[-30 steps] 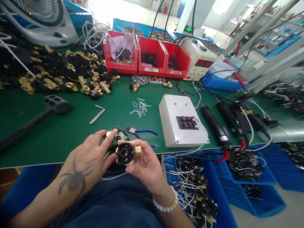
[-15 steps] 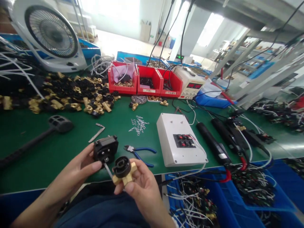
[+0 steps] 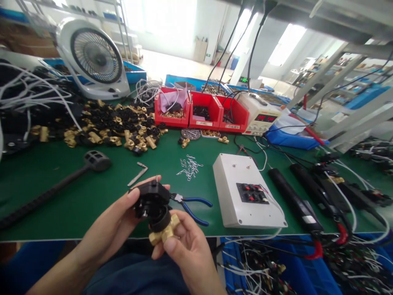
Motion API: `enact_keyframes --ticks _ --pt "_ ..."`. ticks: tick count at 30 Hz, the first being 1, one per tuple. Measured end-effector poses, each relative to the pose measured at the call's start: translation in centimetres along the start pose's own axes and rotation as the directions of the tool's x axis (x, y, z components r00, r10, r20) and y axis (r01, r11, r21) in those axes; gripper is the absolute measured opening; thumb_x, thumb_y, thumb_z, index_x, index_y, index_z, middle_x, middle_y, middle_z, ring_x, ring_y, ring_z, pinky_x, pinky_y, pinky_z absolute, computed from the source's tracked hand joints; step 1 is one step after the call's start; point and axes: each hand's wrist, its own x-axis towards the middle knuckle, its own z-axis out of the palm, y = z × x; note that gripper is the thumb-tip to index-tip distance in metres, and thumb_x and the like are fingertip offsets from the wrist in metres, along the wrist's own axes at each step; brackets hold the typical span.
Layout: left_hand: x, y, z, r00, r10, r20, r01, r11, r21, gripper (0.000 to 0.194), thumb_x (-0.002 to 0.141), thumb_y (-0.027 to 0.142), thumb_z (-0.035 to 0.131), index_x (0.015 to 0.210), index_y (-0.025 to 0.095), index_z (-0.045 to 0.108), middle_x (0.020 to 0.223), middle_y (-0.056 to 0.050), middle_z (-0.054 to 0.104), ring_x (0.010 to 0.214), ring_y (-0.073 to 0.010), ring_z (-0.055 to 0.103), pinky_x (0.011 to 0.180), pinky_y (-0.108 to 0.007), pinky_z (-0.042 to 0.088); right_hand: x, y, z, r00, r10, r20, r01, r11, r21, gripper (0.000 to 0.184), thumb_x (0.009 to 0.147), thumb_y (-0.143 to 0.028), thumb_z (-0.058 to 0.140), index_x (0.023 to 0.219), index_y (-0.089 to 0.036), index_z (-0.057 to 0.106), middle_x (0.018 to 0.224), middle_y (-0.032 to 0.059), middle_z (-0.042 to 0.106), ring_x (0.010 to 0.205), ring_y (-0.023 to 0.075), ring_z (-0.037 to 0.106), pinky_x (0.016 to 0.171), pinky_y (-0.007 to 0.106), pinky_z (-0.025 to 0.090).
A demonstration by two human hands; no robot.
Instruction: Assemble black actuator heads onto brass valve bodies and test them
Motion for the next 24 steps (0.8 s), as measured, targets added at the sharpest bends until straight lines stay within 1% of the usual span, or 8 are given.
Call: enact_keyframes --ticks 5,8,11,13,17,19,22,24 --pt "0.3 0.9 0.6 0.99 0.121 -0.072 -0.117 0.992 0.055 0.053 0.088 0.051 0.068 0.135 0.028 0.064 0.131 -0.006 0.069 0.13 -0.0318 0.056 0.118 -0.052 0.036 -0.2 -1.4 1.7 0.984 0.121 -0.134 -0.133 0.987 -0.087 0.047 0.088 -0.044 0.076 0.123 -0.018 0.059 0.099 0.0065 0.068 0.068 0.0063 0.064 0.067 0.017 0.049" --pt "0.2 0.6 0.7 0.973 0.226 -0.057 -0.214 0.962 0.169 0.048 0.093 0.055 0.062 0.136 0.035 0.062 0.139 -0.002 0.064 0.139 -0.0297 0.05 0.124 -0.051 0.027 -0.1 -2.0 2.8 0.964 0.151 -0.218 -0.178 0.978 -0.109 0.054 0.083 -0.049 0.08 0.122 -0.017 0.058 0.097 0.0052 0.068 0.067 0.0061 0.063 0.068 0.017 0.048" --pt "-0.1 -0.1 0.7 0.947 0.322 -0.016 -0.3 0.898 0.321 0.045 0.098 0.056 0.054 0.141 0.041 0.057 0.15 0.003 0.055 0.145 -0.0262 0.044 0.128 -0.047 0.019 0.1 -2.2 3.1 0.954 0.137 -0.268 -0.176 0.977 -0.125 0.055 0.083 -0.05 0.081 0.12 -0.017 0.058 0.095 0.005 0.069 0.064 0.0058 0.062 0.068 0.017 0.048" --pt "-0.5 -0.4 0.7 0.927 0.374 0.015 -0.349 0.849 0.397 0.045 0.101 0.055 0.05 0.144 0.043 0.052 0.154 0.006 0.051 0.146 -0.023 0.043 0.128 -0.042 0.021 0.1 -2.1 2.8 0.957 0.142 -0.255 -0.174 0.978 -0.111 0.053 0.085 -0.051 0.079 0.12 -0.016 0.058 0.093 0.0056 0.069 0.063 0.0058 0.061 0.065 0.017 0.047" --pt "-0.9 -0.5 1.2 0.873 0.475 0.109 -0.456 0.717 0.527 0.043 0.104 0.048 0.047 0.147 0.045 0.047 0.153 0.011 0.052 0.146 -0.0131 0.043 0.122 -0.025 0.031 -0.1 -1.9 2.2 0.966 0.171 -0.192 -0.186 0.981 -0.062 0.05 0.089 -0.053 0.074 0.12 -0.016 0.06 0.092 0.0064 0.069 0.062 0.0056 0.06 0.061 0.016 0.045" --pt "-1.0 -0.3 1.4 0.857 0.497 0.138 -0.477 0.662 0.579 0.043 0.105 0.045 0.047 0.148 0.044 0.045 0.153 0.012 0.051 0.146 -0.0099 0.042 0.12 -0.019 0.032 -0.3 -1.7 2.4 0.962 0.127 -0.242 -0.155 0.982 -0.103 0.049 0.087 -0.05 0.077 0.12 -0.018 0.06 0.091 0.0046 0.068 0.063 0.0061 0.061 0.061 0.016 0.046" --pt "-1.0 -0.1 1.3 0.85 0.503 0.156 -0.479 0.614 0.628 0.044 0.105 0.043 0.046 0.149 0.042 0.044 0.154 0.011 0.051 0.144 -0.0092 0.045 0.12 -0.017 0.033 -0.3 -1.7 3.2 0.934 0.025 -0.355 -0.092 0.981 -0.173 0.051 0.081 -0.045 0.083 0.12 -0.021 0.061 0.091 0.0027 0.068 0.068 0.0076 0.063 0.064 0.016 0.048" --pt "-1.0 0.0 1.2 0.846 0.507 0.166 -0.483 0.595 0.643 0.044 0.106 0.043 0.046 0.149 0.042 0.045 0.153 0.011 0.052 0.143 -0.0092 0.046 0.119 -0.017 0.033 -0.3 -1.8 3.6 0.927 0.047 -0.372 -0.107 0.984 -0.143 0.049 0.082 -0.046 0.082 0.118 -0.02 0.063 0.09 0.0032 0.068 0.066 0.0066 0.061 0.065 0.016 0.048"
